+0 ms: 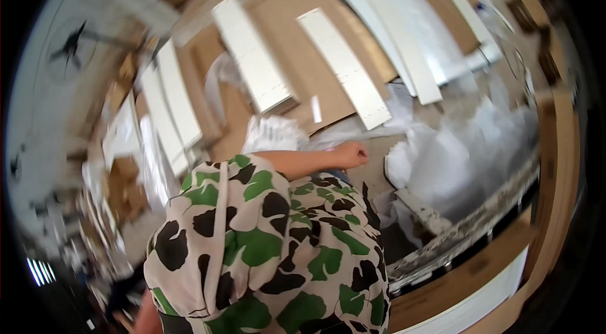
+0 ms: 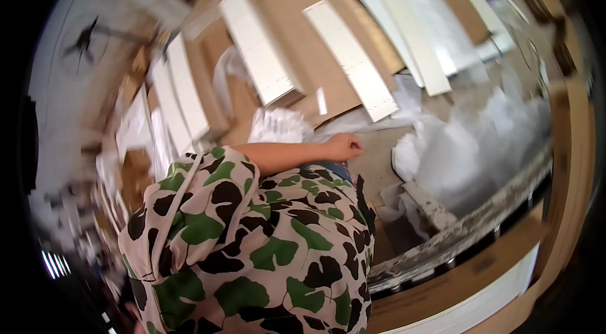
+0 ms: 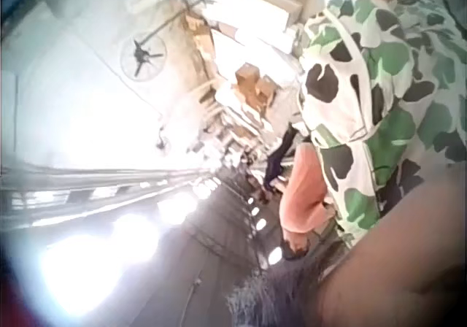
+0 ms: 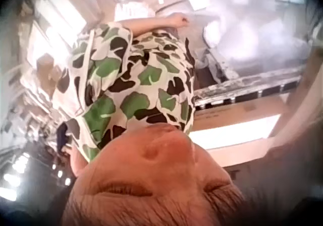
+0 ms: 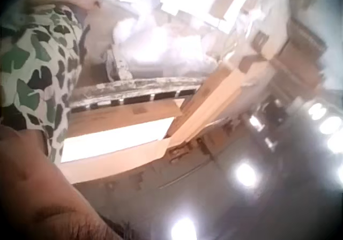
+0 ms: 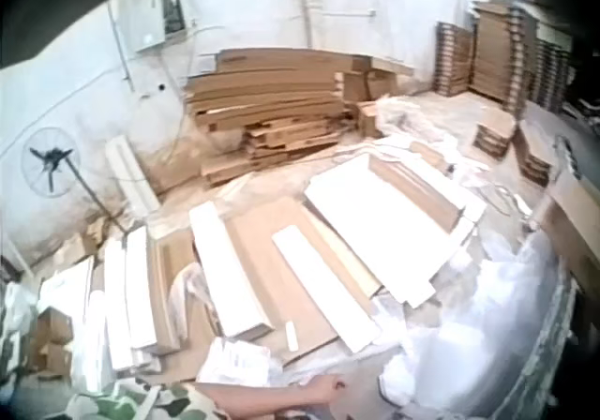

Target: The person places white furniture panels into a large cardboard box lined with foam, wraps the panels in plastic sheeting, and then closes the box.

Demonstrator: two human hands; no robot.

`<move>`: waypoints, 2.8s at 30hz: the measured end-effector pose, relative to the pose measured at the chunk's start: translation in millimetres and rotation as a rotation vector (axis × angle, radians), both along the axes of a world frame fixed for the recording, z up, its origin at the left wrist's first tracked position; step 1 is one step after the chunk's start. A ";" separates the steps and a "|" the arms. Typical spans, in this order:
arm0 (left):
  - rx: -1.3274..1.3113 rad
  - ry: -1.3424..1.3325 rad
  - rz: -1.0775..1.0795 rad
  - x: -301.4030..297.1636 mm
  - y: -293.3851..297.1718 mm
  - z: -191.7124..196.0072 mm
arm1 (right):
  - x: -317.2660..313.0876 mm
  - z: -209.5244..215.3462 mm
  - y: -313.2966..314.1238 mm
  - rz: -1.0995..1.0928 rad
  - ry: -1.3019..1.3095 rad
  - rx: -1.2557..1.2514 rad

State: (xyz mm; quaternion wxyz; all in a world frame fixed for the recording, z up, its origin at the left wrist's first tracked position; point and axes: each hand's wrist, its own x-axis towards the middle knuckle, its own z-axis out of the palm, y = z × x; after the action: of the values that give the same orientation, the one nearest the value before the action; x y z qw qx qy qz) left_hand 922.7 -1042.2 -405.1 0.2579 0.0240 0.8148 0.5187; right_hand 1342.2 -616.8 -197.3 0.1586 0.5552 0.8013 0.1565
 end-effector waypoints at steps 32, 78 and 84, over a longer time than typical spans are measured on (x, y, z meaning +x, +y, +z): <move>-0.580 -0.328 0.277 72.7 -224.6 -118.9 | -285.6 -66.1 -147.2 0.766 0.516 -0.867; 0.065 1.291 -1.213 -589.1 1063.7 216.4 | -652.6 -29.2 303.6 -0.471 1.945 0.125; -0.030 1.364 -1.465 -618.3 1115.1 187.7 | -720.6 -60.6 328.4 -0.638 1.696 0.249</move>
State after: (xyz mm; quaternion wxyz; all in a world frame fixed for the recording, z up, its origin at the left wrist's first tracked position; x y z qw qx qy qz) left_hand 304.4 72.9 -217.3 -0.0085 0.8094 0.5791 0.0969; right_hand 621.6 -288.3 -257.9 -0.5086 0.6924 0.4350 -0.2697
